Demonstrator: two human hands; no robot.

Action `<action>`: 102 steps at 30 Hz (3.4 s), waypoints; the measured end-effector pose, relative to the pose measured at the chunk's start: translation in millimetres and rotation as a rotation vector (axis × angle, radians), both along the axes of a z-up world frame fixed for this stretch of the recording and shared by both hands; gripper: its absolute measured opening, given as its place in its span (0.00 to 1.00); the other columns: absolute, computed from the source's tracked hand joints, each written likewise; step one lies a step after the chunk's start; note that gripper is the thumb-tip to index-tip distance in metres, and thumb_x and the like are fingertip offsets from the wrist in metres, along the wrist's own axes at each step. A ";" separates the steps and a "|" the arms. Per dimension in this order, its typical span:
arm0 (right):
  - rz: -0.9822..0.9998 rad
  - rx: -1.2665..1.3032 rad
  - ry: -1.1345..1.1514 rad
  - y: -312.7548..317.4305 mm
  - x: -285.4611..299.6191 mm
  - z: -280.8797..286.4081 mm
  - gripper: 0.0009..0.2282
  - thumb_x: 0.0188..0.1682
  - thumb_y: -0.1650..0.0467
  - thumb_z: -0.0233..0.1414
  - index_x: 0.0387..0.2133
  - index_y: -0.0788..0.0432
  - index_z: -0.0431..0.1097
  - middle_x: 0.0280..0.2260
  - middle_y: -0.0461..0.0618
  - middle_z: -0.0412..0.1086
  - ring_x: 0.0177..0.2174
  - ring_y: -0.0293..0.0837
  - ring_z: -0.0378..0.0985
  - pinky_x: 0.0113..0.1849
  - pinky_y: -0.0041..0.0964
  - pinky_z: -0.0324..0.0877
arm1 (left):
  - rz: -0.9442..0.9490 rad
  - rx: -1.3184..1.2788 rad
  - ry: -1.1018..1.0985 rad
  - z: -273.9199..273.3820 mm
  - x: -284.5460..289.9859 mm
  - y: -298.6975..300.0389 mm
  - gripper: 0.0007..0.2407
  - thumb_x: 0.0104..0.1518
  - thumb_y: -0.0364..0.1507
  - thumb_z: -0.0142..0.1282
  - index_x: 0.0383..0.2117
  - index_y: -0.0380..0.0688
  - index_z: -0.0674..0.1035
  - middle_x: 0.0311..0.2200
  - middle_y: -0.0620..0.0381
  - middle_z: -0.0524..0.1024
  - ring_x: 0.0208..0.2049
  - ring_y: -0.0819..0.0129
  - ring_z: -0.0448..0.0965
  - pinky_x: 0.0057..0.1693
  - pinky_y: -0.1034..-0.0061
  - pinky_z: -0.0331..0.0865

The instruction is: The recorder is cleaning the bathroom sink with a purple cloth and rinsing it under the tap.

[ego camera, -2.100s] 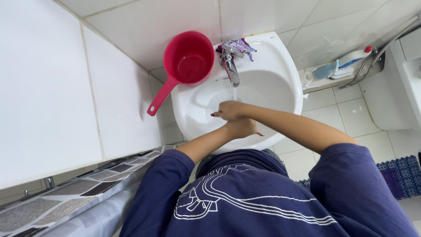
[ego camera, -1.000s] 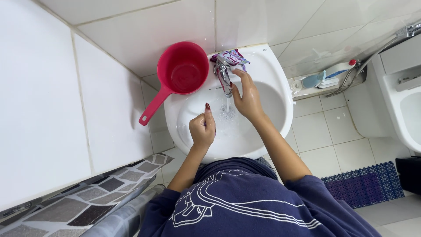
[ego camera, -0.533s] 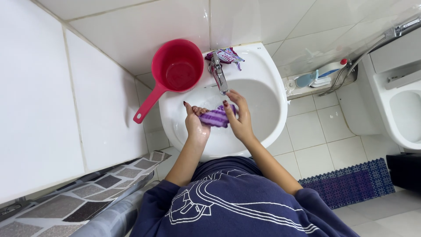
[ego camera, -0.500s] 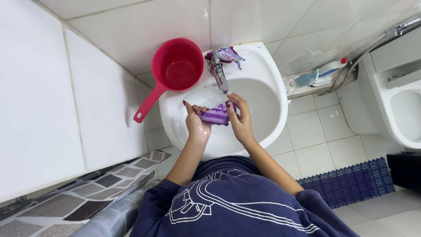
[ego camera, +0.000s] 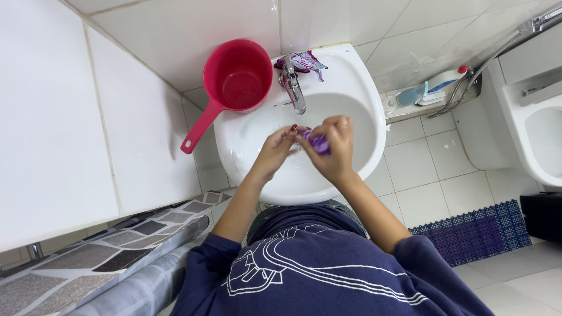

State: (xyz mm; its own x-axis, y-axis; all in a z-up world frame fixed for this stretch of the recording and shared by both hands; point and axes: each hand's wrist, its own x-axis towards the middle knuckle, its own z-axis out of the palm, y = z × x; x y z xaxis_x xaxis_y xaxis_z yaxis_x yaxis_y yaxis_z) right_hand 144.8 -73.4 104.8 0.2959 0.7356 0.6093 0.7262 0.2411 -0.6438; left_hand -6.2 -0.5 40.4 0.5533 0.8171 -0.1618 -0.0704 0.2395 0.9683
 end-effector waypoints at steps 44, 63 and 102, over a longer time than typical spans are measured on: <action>1.190 -1.049 1.947 34.0 23.1 -72.6 0.24 0.64 0.57 0.38 0.16 0.52 0.56 0.23 0.41 0.58 0.28 0.38 0.62 0.39 0.32 0.65 | 0.125 1.731 0.384 44.4 32.6 -63.2 0.04 0.59 0.27 0.57 0.27 0.49 0.80 0.28 0.64 0.74 0.38 0.72 0.76 0.48 0.76 0.69; 0.814 -1.477 -0.152 73.5 8.0 -54.8 0.26 0.56 0.56 0.45 0.12 0.60 0.65 0.16 0.48 0.65 0.20 0.43 0.64 0.30 0.42 0.64 | 0.065 2.259 0.746 -57.5 74.9 -46.3 0.06 0.45 0.27 0.54 0.14 0.45 0.73 0.18 0.53 0.72 0.25 0.63 0.75 0.43 0.75 0.71; 0.142 -0.121 0.177 -32.2 57.1 -55.6 0.13 0.64 0.68 0.46 0.39 0.64 0.77 0.43 0.54 0.72 0.43 0.48 0.73 0.44 0.40 0.70 | -0.103 -0.305 -0.038 -82.8 47.4 -57.6 0.15 0.69 0.37 0.40 0.55 0.44 0.72 0.50 0.51 0.76 0.44 0.72 0.80 0.49 0.73 0.76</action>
